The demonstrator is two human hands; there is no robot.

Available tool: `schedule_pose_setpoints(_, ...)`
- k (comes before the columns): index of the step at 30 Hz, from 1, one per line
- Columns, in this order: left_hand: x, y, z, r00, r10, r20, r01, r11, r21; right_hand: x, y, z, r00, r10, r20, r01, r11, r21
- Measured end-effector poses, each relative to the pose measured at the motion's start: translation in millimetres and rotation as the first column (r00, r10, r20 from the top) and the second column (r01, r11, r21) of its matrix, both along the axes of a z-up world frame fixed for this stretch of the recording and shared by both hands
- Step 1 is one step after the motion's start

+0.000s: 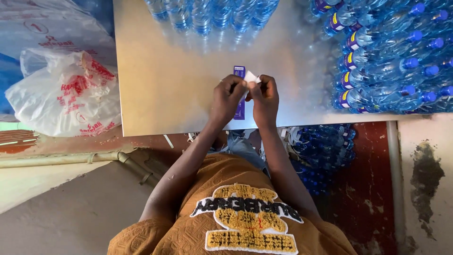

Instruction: Manually applying brand labels to filled and capped plastic water bottles by peeling the adhesive backing and wrapping the label around the bottle.

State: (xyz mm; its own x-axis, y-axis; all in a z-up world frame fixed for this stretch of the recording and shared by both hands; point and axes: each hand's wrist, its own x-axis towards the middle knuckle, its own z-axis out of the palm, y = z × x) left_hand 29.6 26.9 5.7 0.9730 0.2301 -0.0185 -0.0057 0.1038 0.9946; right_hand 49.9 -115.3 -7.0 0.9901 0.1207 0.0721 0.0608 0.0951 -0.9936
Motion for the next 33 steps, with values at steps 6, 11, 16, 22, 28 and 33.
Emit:
schedule_pose_setpoints(6,-9,19,0,0.991,0.119,0.066,-0.124,0.988,0.092,-14,-3,-3,0.994,-0.081,-0.075,0.086,0.994,0.064)
schedule_pose_setpoints(11,-21,-2,-15,0.989,0.034,0.143,-0.060,0.981,0.184,-16,-12,-19,0.994,-0.101,0.030,0.099,0.993,0.060)
schedule_pose_setpoints(16,-11,10,-30,0.972,0.233,0.031,-0.229,0.968,-0.101,-35,-8,-28,0.995,-0.091,-0.029,0.095,0.984,0.148)
schedule_pose_setpoints(22,10,89,1,0.791,0.606,0.078,-0.571,0.779,-0.260,-103,-56,-160,0.964,0.259,-0.058,-0.260,0.877,-0.404)
schedule_pose_setpoints(28,6,104,7,0.818,0.538,0.205,-0.553,0.833,0.018,-84,-76,-115,0.687,0.284,-0.669,-0.720,0.148,-0.678)
schedule_pose_setpoints(33,-12,45,-9,0.964,0.226,0.141,-0.243,0.963,0.120,-32,-31,-34,0.931,0.287,-0.227,-0.261,0.955,0.141)
